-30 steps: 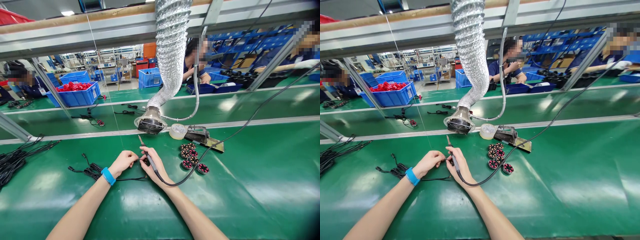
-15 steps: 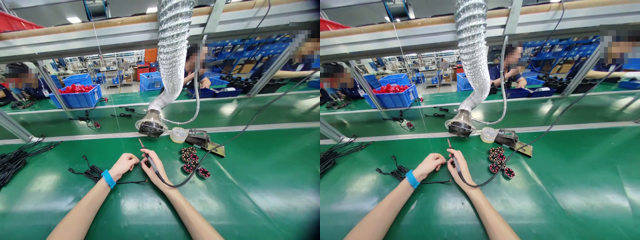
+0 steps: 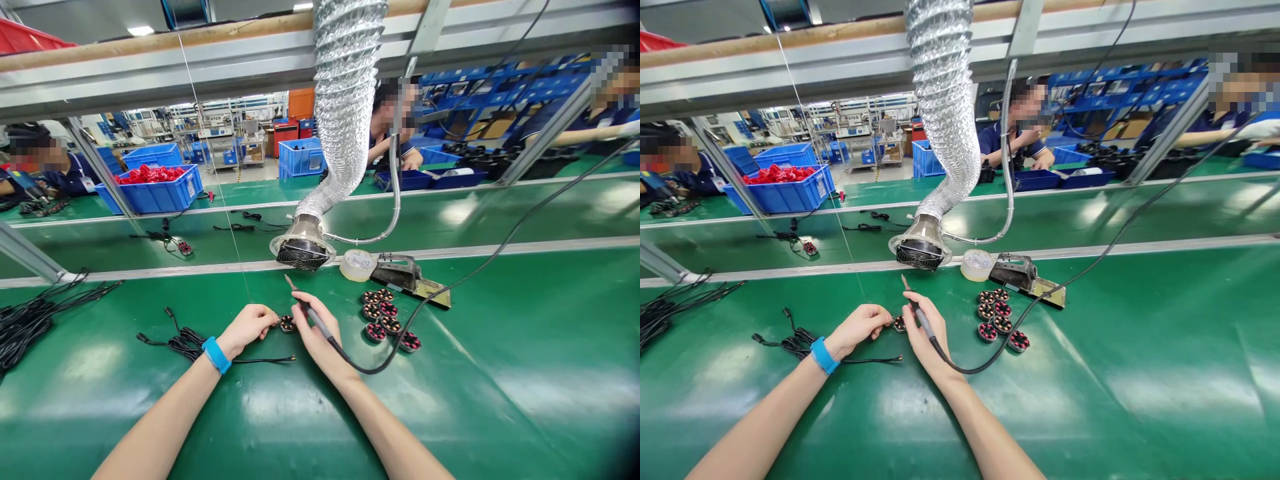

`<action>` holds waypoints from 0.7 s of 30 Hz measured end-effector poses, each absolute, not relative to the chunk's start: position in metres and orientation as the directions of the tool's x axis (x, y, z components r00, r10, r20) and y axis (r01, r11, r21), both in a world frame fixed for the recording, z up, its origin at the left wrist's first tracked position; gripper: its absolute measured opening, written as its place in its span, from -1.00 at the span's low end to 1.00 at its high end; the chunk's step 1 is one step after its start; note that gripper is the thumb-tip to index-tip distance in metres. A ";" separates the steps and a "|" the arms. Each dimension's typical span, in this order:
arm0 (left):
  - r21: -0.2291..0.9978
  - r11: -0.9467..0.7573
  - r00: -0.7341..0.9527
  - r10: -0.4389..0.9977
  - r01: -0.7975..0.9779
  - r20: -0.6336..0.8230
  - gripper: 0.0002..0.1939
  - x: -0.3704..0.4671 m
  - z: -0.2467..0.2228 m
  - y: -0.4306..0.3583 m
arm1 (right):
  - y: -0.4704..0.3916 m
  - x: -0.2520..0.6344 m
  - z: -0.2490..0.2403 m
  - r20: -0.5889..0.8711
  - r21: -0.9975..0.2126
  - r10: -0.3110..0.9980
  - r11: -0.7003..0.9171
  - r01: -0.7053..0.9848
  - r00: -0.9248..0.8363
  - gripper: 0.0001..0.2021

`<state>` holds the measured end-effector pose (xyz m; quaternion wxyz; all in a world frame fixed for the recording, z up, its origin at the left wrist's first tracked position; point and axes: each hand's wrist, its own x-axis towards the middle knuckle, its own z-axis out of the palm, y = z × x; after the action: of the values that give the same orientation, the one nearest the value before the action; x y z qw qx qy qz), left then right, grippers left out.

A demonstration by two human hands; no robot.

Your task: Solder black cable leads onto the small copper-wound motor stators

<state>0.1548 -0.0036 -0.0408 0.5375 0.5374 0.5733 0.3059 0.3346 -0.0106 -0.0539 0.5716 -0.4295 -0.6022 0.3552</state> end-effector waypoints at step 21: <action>0.904 0.276 0.119 0.936 0.328 -0.330 -0.74 0.159 -0.033 -0.005 | -0.024 0.344 -0.040 0.595 -0.790 0.788 0.539 0.291 0.156 -0.75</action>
<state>0.1594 -0.0051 -0.0333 0.5296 0.5284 0.5981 0.2874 0.3445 -0.0242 -0.0397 0.6225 -0.4364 -0.6181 0.1999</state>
